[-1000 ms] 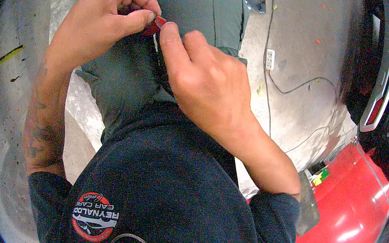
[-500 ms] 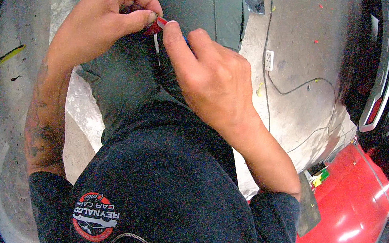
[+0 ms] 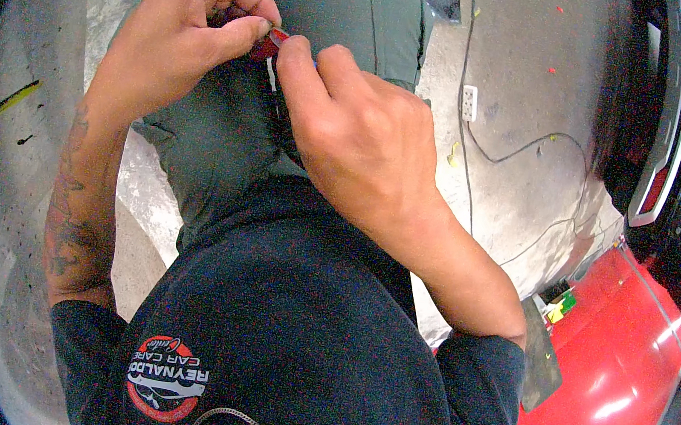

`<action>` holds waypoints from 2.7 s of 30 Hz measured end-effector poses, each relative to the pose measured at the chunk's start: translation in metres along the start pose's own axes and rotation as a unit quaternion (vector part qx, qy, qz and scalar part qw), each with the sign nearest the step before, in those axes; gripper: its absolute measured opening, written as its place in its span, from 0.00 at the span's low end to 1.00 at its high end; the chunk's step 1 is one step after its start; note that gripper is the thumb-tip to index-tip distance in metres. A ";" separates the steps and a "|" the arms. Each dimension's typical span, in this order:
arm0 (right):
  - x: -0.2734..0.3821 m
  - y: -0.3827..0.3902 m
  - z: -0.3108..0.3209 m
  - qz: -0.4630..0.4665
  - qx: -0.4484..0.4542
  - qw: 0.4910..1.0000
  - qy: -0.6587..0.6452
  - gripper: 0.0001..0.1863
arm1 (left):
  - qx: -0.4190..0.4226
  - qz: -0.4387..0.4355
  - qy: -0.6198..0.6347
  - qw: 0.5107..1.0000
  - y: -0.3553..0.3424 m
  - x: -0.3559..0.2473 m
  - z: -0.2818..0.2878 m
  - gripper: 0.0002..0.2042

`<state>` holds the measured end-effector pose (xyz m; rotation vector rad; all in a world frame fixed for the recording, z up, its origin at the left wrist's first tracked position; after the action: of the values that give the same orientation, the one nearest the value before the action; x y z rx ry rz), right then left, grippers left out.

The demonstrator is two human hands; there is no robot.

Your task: The person holds a small metal component and a roll of red adhesive tape, using a small blue utility knife to cut a section of tape and apply it to the metal part by hand.

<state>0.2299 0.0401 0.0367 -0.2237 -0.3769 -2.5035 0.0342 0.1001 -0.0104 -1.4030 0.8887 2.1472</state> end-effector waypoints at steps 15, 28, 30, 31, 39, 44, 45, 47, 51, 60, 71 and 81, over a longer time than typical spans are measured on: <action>0.012 0.002 0.018 -0.061 0.069 0.996 -0.001 0.08 | -0.005 -0.006 0.031 0.999 -0.002 0.003 -0.009 0.08; 0.007 0.009 0.021 -0.057 0.032 0.997 -0.036 0.20 | 0.032 -0.001 0.129 0.991 -0.002 0.006 -0.002 0.08; 0.006 0.005 0.016 -0.034 0.024 0.999 -0.029 0.16 | 0.034 0.002 0.117 0.992 0.000 0.005 -0.003 0.08; 0.006 0.004 0.014 -0.031 0.021 0.999 -0.029 0.16 | 0.030 0.000 0.105 0.994 0.000 0.004 -0.003 0.08; 0.005 0.002 0.008 -0.037 0.017 0.999 -0.023 0.16 | 0.034 0.013 0.113 0.993 0.001 0.003 -0.001 0.08; 0.005 0.001 0.007 -0.034 0.005 0.999 -0.013 0.16 | 0.040 -0.008 0.128 0.991 0.003 0.001 0.000 0.07; 0.005 0.002 0.007 -0.033 0.003 0.999 -0.011 0.16 | 0.043 -0.006 0.139 0.989 0.004 0.001 -0.001 0.07; 0.005 0.003 0.008 -0.035 0.008 0.999 -0.003 0.16 | 0.045 -0.011 0.175 0.984 0.004 0.001 -0.002 0.07; 0.006 0.005 0.006 -0.053 0.011 0.998 -0.007 0.24 | 0.023 -0.001 0.161 0.987 0.002 0.003 -0.006 0.08; 0.007 0.003 0.001 -0.055 -0.011 0.998 -0.017 0.21 | -0.028 -0.004 0.156 0.987 0.001 0.007 -0.009 0.10; 0.008 -0.004 -0.006 -0.046 -0.039 0.998 -0.022 0.11 | -0.063 -0.023 0.151 0.986 -0.001 0.010 -0.011 0.09; 0.000 0.006 -0.010 -0.097 0.002 0.995 -0.029 0.19 | -0.029 -0.003 0.194 0.981 0.003 0.007 -0.006 0.09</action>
<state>0.2326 0.0321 0.0284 -0.2693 -0.4462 -2.6922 0.0333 0.0943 -0.0176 -1.8914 0.9599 1.9377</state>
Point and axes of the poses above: each hand's wrist, its own y-axis away from the middle knuckle, its own z-axis out of the back of the hand, x = y × z, the point moved 1 cm from there along -y, towards the middle knuckle, and after that the axes turned 15 degrees about x, right-handed, at the moved point
